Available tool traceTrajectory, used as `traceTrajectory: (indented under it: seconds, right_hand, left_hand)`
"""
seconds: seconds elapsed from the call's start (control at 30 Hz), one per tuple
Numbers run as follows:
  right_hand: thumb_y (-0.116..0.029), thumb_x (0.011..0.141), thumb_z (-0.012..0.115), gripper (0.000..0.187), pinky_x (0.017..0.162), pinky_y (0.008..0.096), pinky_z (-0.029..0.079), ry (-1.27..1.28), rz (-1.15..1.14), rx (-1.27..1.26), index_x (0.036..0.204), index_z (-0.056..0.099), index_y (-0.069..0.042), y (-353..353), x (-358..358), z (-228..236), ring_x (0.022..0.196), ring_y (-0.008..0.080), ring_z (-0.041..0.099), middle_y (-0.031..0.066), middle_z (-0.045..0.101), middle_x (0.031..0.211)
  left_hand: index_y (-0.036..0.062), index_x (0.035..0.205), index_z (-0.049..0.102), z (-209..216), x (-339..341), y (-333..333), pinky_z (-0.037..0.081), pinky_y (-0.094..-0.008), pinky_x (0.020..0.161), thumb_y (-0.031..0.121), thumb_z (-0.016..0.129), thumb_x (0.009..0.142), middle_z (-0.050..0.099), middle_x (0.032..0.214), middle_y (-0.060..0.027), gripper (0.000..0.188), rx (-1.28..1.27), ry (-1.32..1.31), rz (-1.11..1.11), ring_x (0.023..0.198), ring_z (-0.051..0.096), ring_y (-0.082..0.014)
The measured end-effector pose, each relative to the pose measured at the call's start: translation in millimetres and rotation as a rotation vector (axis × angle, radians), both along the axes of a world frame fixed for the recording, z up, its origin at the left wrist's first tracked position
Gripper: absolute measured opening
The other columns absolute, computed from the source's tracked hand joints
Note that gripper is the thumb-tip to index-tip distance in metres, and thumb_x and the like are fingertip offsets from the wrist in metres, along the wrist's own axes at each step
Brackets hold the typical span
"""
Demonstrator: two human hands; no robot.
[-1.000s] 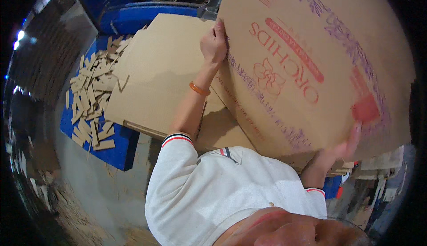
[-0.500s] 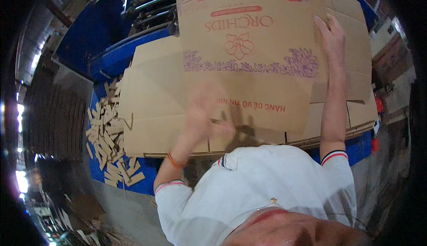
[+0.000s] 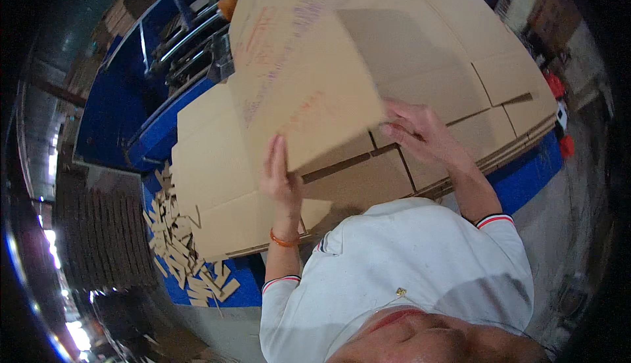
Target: The person repeatedly picks up flat cardboard sheets, folds them along pre-scored lines to form box shapes, and places them on a conveyor belt. The process is continuous and repetitive, with the person handling each sheet individually.
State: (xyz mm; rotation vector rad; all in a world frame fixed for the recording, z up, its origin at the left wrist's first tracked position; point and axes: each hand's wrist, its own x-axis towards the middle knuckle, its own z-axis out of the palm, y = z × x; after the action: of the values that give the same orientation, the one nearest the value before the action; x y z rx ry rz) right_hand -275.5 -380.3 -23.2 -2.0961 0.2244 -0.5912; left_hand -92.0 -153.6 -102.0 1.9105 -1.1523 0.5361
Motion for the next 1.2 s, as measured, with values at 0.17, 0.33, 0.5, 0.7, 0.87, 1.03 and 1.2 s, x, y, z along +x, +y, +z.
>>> traceTrajectory:
  seconds: [0.17,0.33,0.5,0.7,0.87,1.03,1.2]
  right_hand:
    - [-0.009,0.087,0.058,0.043,0.095,0.0382,0.043,0.050,-1.324,-0.585,0.125,0.048,0.007,-96.1,-106.1,-111.1,0.109,0.0319,0.056,0.0207,0.058,0.120]
    - [-0.017,0.093,0.056,0.048,0.099,0.0400,0.044,-0.797,-1.238,0.672,0.132,0.039,0.003,-173.4,-257.8,-206.4,0.113,0.0321,0.052,0.0204,0.046,0.132]
    - [-0.024,0.094,0.056,0.051,0.101,0.0416,0.042,-0.926,-1.134,1.019,0.135,0.040,0.002,-173.5,-278.5,-196.5,0.121,0.0298,0.049,0.0177,0.047,0.135]
    - [-0.026,0.091,0.061,0.051,0.095,0.0430,0.046,-0.909,-1.149,0.968,0.131,0.046,0.001,-150.4,-298.0,-197.6,0.117,0.0276,0.052,0.0139,0.052,0.130]
    - [-0.025,0.089,0.064,0.046,0.084,0.0413,0.052,-0.854,-1.156,0.523,0.123,0.052,0.004,-120.3,-249.1,-107.5,0.102,0.0293,0.060,0.0171,0.059,0.119]
    - [-0.022,0.088,0.065,0.037,0.077,0.0392,0.054,-0.676,-1.199,0.019,0.111,0.061,0.005,-93.4,-179.1,-83.9,0.092,0.0283,0.065,0.0169,0.065,0.109]
    - [-0.009,0.086,0.065,0.029,0.080,0.0336,0.052,-0.056,-0.957,-0.535,0.112,0.063,0.001,-115.3,-118.0,-94.7,0.094,0.0263,0.068,0.0134,0.068,0.107]
  left_hand:
    - [-0.0012,0.105,0.065,19.4,40.9,17.5,0.048,-0.0272,0.077,0.006,0.064,0.085,0.066,0.103,-0.0090,0.022,-0.497,0.271,0.069,0.087,0.060,-0.0162]
    - [-0.0065,0.105,0.059,83.5,60.7,89.9,0.052,-0.0281,0.072,0.017,0.070,0.086,0.067,0.096,-0.0120,0.033,-0.526,0.476,0.522,0.081,0.062,-0.0165]
    - [-0.0057,0.121,0.051,73.6,97.4,180.2,0.050,-0.0342,0.089,0.012,0.067,0.087,0.059,0.118,-0.0147,0.042,-0.552,0.483,0.390,0.098,0.059,-0.0195]
    - [-0.0070,0.110,0.060,42.0,79.9,166.3,0.048,-0.0313,0.085,0.011,0.067,0.087,0.064,0.110,-0.0134,0.031,-0.403,0.483,0.482,0.095,0.059,-0.0180]
    - [-0.0060,0.101,0.066,29.9,42.2,138.3,0.049,-0.0291,0.080,0.004,0.067,0.086,0.066,0.104,-0.0103,0.018,-0.318,0.433,0.530,0.089,0.060,-0.0156]
    - [-0.0035,0.102,0.067,-26.3,38.2,124.3,0.049,-0.0288,0.079,-0.002,0.065,0.084,0.068,0.104,-0.0117,0.018,-0.361,0.245,0.391,0.089,0.062,-0.0185]
    - [0.0018,0.126,0.056,-1.3,26.4,76.4,0.042,-0.0391,0.099,-0.006,0.068,0.073,0.057,0.126,-0.0173,0.055,0.097,0.025,0.175,0.117,0.055,-0.0309]
